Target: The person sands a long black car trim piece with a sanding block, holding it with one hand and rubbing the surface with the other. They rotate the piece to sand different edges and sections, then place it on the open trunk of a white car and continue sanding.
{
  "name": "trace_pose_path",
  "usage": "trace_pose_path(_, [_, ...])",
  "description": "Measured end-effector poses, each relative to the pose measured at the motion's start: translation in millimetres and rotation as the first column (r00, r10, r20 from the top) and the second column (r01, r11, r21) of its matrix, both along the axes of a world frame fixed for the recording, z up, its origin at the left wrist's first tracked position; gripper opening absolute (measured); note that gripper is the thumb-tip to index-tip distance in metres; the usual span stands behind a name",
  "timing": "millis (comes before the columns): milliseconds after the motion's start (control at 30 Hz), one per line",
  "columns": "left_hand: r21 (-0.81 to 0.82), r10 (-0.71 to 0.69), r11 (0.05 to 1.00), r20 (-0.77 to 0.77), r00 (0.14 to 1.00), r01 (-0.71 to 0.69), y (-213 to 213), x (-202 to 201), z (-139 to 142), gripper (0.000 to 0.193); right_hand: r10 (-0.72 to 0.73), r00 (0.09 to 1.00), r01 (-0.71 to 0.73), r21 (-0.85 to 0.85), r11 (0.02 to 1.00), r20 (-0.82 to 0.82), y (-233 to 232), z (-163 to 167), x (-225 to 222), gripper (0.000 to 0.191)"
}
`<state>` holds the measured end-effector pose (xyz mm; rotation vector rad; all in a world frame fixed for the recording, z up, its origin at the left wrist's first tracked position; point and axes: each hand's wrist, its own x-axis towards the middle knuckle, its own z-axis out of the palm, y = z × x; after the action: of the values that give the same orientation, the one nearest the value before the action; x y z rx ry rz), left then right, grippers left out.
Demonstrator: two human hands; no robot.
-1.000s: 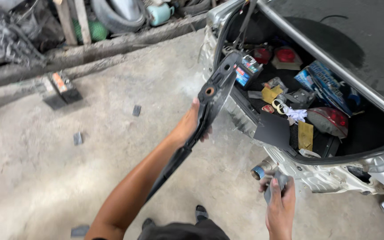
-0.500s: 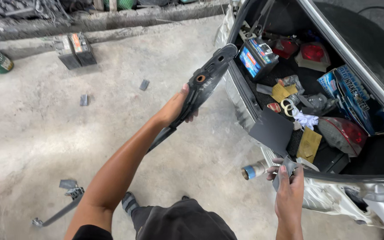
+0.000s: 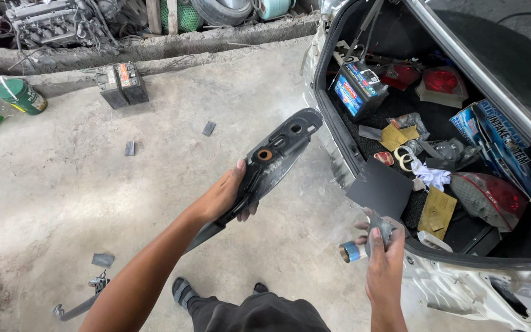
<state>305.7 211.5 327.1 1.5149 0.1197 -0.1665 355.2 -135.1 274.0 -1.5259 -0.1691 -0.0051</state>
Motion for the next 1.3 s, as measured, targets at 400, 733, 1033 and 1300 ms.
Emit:
trace_pose_path(400, [-0.129,-0.277,0.952,0.031,0.960,0.279,-25.2,-67.0,8.4,0.077,0.096,0.875,-0.097,-0.022,0.995,0.475,27.0,62.7,-36.4,0.027])
trace_pose_path(733, [-0.086,-0.262,0.957,0.153,0.953,0.277,-61.3,-86.8,16.1,0.080,0.133,0.762,-0.153,-0.023,0.988,0.633,73.2,117.2,-39.9,0.060])
trace_pose_path(1033, [-0.053,-0.278,0.954,0.222,0.935,0.297,-66.3,-88.9,20.8,0.082,0.269,0.870,-0.443,0.414,0.795,0.414,87.9,125.9,-39.8,0.040])
trace_pose_path(1300, [-0.150,-0.264,0.942,0.222,0.939,0.300,-66.1,-92.0,21.2,0.086,0.353,0.901,-0.434,0.539,0.722,0.254,62.0,116.5,-32.6,0.040])
